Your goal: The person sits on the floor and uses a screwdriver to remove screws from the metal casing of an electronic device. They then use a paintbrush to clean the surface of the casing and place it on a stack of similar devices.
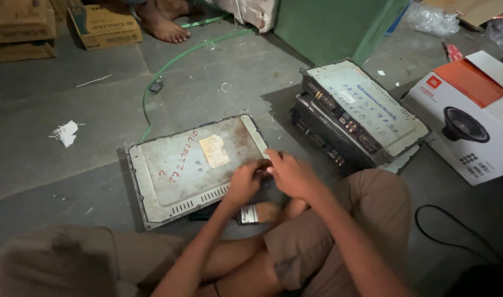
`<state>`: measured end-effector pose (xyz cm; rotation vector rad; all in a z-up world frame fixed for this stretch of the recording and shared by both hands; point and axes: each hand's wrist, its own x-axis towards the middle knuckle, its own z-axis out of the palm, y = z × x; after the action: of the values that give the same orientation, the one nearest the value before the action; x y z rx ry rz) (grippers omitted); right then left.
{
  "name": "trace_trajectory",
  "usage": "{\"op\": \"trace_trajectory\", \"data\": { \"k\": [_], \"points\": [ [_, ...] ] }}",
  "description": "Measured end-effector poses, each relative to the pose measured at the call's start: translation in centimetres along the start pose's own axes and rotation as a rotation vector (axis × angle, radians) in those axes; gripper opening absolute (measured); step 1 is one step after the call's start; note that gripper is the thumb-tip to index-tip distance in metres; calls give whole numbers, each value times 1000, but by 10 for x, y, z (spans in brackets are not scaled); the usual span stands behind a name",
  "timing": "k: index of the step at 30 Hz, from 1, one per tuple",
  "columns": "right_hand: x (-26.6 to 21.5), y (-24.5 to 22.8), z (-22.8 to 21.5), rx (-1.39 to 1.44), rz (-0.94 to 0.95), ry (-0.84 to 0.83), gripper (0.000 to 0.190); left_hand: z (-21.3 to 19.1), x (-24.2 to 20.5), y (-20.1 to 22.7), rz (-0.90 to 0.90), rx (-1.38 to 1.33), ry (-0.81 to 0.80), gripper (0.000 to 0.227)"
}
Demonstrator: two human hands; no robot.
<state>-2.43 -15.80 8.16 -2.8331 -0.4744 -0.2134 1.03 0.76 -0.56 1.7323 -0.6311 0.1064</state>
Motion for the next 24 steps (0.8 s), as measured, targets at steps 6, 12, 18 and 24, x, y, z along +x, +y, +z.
{"op": "trace_trajectory", "data": {
  "k": [6,12,18,24],
  "points": [
    [1,3,-4,178,-93,22,19,3,-1,-6,-65,25,13,36],
    [15,-16,2,-372,49,25,38,-5,-3,-8,-28,-121,-26,45],
    [14,-9,-3,-342,145,48,53,-3,1,1,-88,-77,-52,28],
    [3,-13,-5,59,-19,73,33,-1,1,-13,-24,34,48,32]
  ]
}}
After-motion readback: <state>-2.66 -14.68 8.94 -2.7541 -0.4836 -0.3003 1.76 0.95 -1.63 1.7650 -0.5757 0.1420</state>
